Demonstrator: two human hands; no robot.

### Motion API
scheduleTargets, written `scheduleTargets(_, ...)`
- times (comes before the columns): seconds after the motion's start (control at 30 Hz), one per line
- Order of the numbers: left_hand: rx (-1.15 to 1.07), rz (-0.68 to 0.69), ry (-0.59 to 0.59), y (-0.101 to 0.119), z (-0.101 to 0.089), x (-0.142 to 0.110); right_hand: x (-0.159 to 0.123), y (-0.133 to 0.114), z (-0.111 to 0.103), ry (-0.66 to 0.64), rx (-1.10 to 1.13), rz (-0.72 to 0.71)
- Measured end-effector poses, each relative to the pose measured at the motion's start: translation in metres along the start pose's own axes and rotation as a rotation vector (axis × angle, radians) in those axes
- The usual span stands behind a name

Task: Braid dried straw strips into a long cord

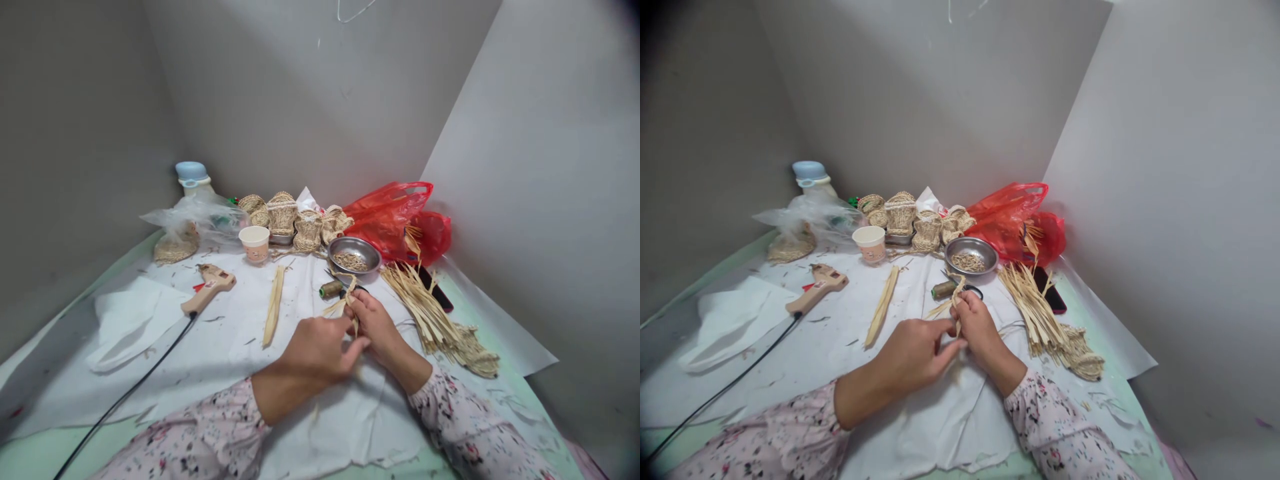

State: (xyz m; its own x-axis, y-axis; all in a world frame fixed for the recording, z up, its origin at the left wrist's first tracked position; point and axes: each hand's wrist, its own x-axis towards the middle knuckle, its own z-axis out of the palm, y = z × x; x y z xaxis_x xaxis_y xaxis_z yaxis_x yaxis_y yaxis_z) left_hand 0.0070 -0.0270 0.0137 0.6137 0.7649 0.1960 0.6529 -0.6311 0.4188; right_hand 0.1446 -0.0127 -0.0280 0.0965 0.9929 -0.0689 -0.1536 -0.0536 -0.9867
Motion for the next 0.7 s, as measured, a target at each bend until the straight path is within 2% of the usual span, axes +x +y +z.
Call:
scheduleTargets(0.1, -0.202, -0.093, 0.207, -0.012, -0.009, 0.007, 0.0, -0.001, -0.001, -0.075, 0.013, -0.006)
scheduleTargets(0.17, -0.294, -0.155, 0.287, -0.022, -0.011, 0.014, -0.001, -0.003, 0.0, -0.128, 0.013, 0.004)
scheduleTargets(0.23, -0.431, -0.2, 0.233, -0.03, -0.007, 0.019, -0.003, -0.005, 0.001, -0.159, -0.009, -0.005)
scheduleTargets(0.3, -0.58, -0.209, 0.112, -0.035, 0.002, 0.022, -0.005, -0.006, 0.002, -0.181, -0.059, -0.03)
scheduleTargets(0.5, -1.086, -0.264, -0.148, -0.04, 0.022, 0.024, -0.004, -0.006, -0.001, -0.228, -0.25, -0.12)
scheduleTargets(0.6, -1.151, -0.321, -0.24, -0.045, 0.021, 0.023, -0.003, -0.009, -0.005, -0.201, -0.378, -0.212)
scheduleTargets(0.7, -1.052, -0.349, -0.281, -0.049, 0.018, 0.021, -0.002, -0.011, -0.008, -0.243, -0.404, -0.218)
